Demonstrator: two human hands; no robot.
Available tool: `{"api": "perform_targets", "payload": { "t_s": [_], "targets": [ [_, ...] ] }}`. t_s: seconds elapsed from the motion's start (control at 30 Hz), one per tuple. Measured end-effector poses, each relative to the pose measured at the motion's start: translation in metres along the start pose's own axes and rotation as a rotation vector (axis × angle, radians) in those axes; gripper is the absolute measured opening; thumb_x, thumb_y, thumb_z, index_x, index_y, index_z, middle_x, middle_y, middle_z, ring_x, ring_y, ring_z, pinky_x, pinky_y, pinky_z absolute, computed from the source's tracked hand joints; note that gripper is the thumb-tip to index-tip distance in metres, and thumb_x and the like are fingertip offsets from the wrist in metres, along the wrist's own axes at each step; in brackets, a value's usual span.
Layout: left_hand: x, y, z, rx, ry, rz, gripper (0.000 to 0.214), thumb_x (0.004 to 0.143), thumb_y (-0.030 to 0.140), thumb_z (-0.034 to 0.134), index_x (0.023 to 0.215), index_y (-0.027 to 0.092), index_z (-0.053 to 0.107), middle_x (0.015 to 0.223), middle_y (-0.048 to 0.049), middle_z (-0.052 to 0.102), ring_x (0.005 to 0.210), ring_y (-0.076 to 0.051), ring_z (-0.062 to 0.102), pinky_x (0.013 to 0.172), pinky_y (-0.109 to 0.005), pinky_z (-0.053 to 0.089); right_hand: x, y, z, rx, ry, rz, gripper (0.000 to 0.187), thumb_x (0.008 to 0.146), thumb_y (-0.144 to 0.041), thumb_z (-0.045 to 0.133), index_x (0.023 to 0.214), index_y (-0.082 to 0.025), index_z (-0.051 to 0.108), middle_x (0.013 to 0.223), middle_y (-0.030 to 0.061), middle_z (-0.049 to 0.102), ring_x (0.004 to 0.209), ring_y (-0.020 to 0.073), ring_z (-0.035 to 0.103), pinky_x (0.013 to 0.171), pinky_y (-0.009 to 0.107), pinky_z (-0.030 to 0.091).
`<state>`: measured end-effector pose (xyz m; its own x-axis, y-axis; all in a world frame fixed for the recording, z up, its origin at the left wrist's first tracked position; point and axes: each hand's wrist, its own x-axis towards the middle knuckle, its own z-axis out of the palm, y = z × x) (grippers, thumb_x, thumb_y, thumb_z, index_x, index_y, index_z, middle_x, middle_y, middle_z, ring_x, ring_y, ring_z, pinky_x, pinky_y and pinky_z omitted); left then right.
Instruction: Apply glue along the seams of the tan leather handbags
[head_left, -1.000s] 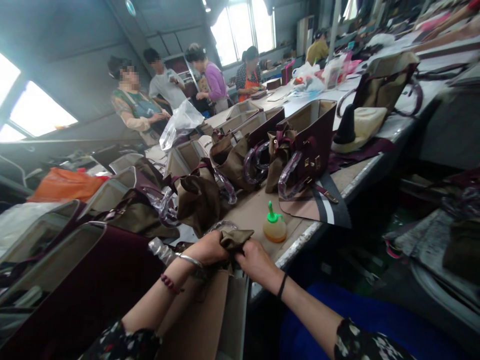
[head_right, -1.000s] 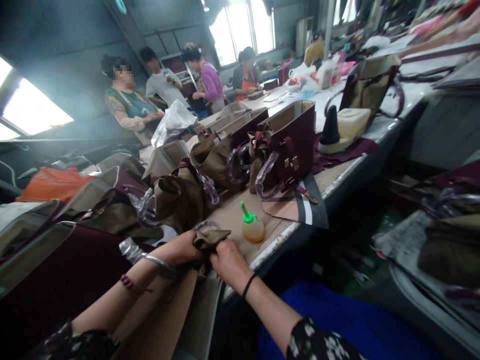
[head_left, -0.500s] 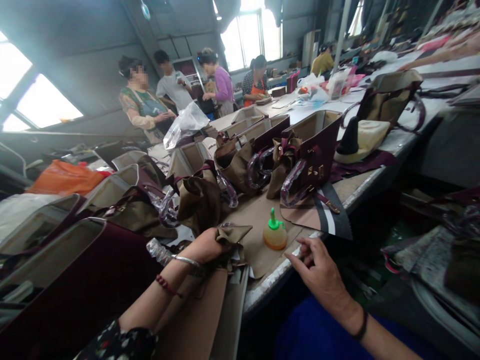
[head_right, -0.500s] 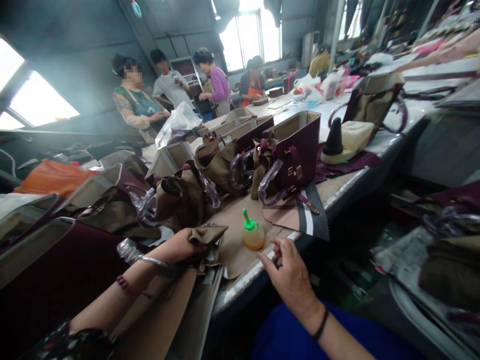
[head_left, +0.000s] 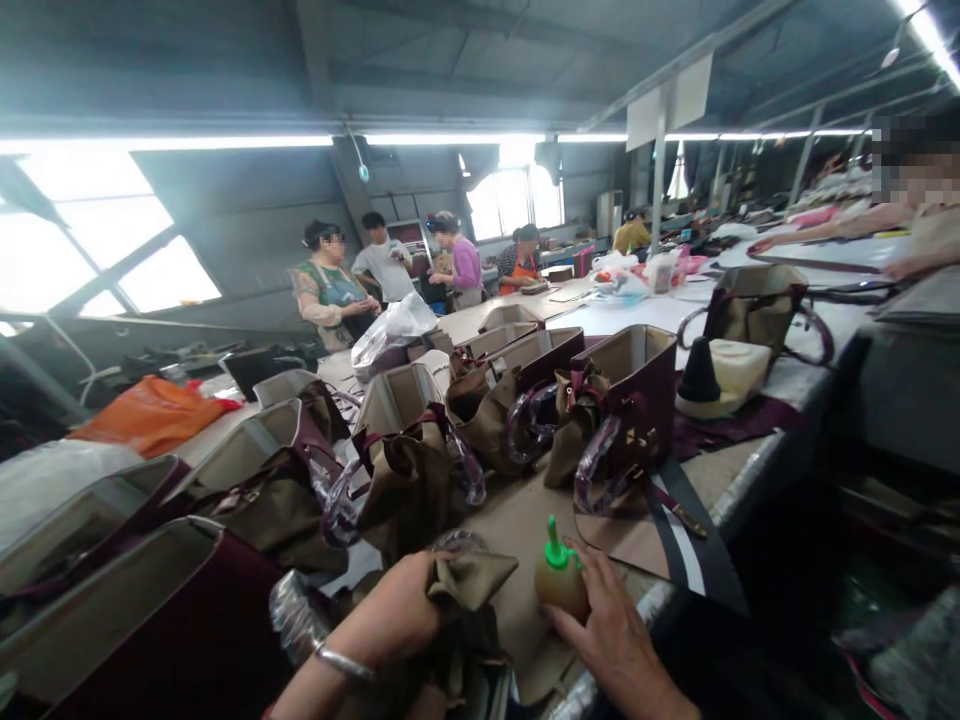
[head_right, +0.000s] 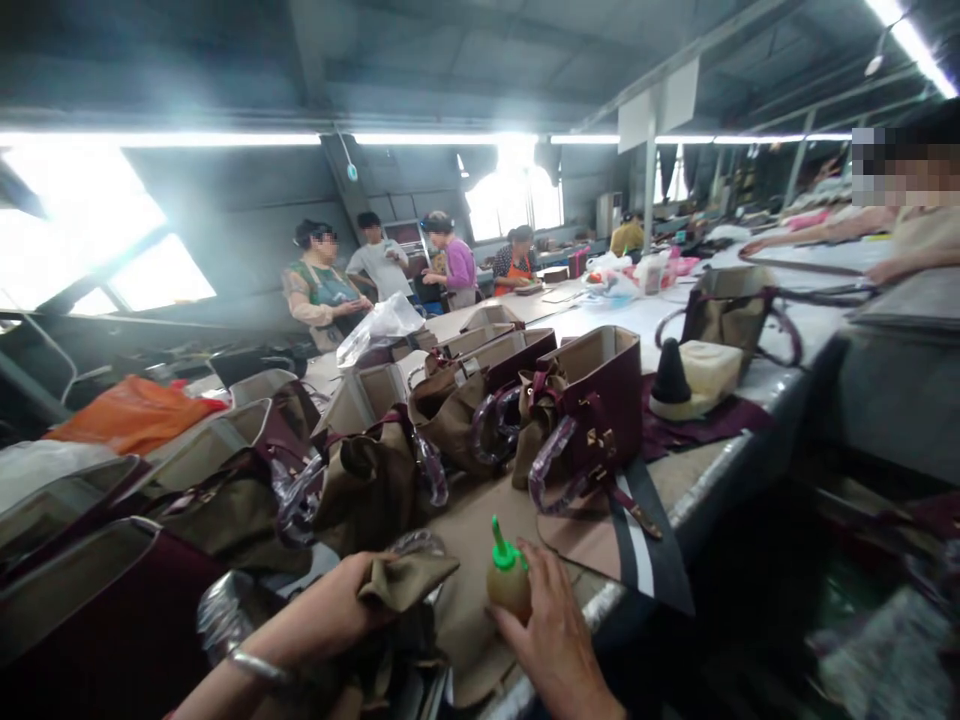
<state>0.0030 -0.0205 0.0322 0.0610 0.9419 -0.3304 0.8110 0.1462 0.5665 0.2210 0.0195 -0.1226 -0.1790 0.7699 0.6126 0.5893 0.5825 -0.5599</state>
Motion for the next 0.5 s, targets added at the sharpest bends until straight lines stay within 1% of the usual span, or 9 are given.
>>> {"api": "perform_targets", "payload": {
  "t_s": [0.1, 0.17, 0.23, 0.3, 0.37, 0.43, 0.5],
  "targets": [
    [0.005, 0.005, -0.007, 0.027, 0.058, 0.016, 0.024, 0.074, 0.033, 0.057, 0.087, 0.015, 0.068, 0.084, -0.0028, 0.071, 0.082, -0.022, 0.064, 0.069, -0.025, 0.046, 0.002, -0.002, 0.000, 0.027, -0.009, 0.027, 0.049, 0.073, -0.018, 0.064, 0.116, -0.019, 0.043, 0.104, 0.0106, 0.057, 0.101, 0.0277, 0.059, 0.086, 0.045, 0.052],
    [0.017, 0.005, -0.006, 0.032, 0.065, 0.026, 0.026, 0.073, 0.034, 0.056, 0.085, 0.013, 0.068, 0.082, -0.0039, 0.070, 0.082, -0.022, 0.063, 0.069, -0.026, 0.046, 0.001, -0.003, -0.005, 0.046, -0.025, 0.044, 0.045, 0.075, -0.023, 0.061, 0.116, -0.019, 0.042, 0.106, 0.0113, 0.057, 0.103, 0.0271, 0.059, 0.089, 0.044, 0.051],
    [0.031, 0.003, -0.002, 0.030, 0.050, 0.027, 0.028, 0.073, 0.034, 0.057, 0.085, 0.012, 0.068, 0.084, -0.0050, 0.070, 0.084, -0.023, 0.062, 0.072, -0.026, 0.046, -0.003, -0.005, -0.014, 0.061, -0.048, 0.066, 0.045, 0.078, -0.027, 0.058, 0.119, -0.018, 0.041, 0.111, 0.0129, 0.058, 0.106, 0.0268, 0.058, 0.091, 0.043, 0.050],
    [0.044, -0.002, 0.004, 0.016, 0.034, 0.030, 0.029, 0.072, 0.033, 0.058, 0.089, 0.012, 0.068, 0.088, -0.0054, 0.070, 0.087, -0.022, 0.062, 0.074, -0.026, 0.047, -0.007, -0.008, -0.030, 0.067, -0.081, 0.089, 0.045, 0.079, -0.030, 0.057, 0.119, -0.018, 0.042, 0.112, 0.0123, 0.059, 0.104, 0.0256, 0.060, 0.090, 0.041, 0.051],
    [0.054, -0.006, 0.009, 0.006, 0.022, 0.033, 0.029, 0.072, 0.031, 0.059, 0.092, 0.012, 0.068, 0.093, -0.0053, 0.070, 0.089, -0.022, 0.061, 0.077, -0.025, 0.047, -0.012, -0.012, -0.049, 0.086, -0.128, 0.135, 0.043, 0.077, -0.032, 0.059, 0.116, -0.019, 0.047, 0.107, 0.0093, 0.062, 0.097, 0.0236, 0.063, 0.086, 0.037, 0.053],
    [0.060, -0.008, 0.011, 0.009, 0.009, 0.027, 0.030, 0.071, 0.030, 0.060, 0.094, 0.013, 0.068, 0.095, -0.0051, 0.070, 0.090, -0.021, 0.061, 0.079, -0.024, 0.048, -0.016, -0.016, -0.069, 0.133, -0.184, 0.219, 0.043, 0.073, -0.034, 0.062, 0.111, -0.020, 0.052, 0.105, 0.0073, 0.063, 0.093, 0.0225, 0.064, 0.083, 0.034, 0.054],
    [0.064, -0.008, 0.012, 0.027, -0.006, 0.017, 0.029, 0.071, 0.029, 0.062, 0.094, 0.013, 0.068, 0.094, -0.0045, 0.070, 0.089, -0.021, 0.061, 0.079, -0.024, 0.048, -0.018, -0.018, -0.087, 0.205, -0.291, 0.332, 0.046, 0.070, -0.038, 0.064, 0.112, -0.020, 0.056, 0.104, 0.0067, 0.064, 0.088, 0.0216, 0.065, 0.078, 0.029, 0.055]
  ]
}}
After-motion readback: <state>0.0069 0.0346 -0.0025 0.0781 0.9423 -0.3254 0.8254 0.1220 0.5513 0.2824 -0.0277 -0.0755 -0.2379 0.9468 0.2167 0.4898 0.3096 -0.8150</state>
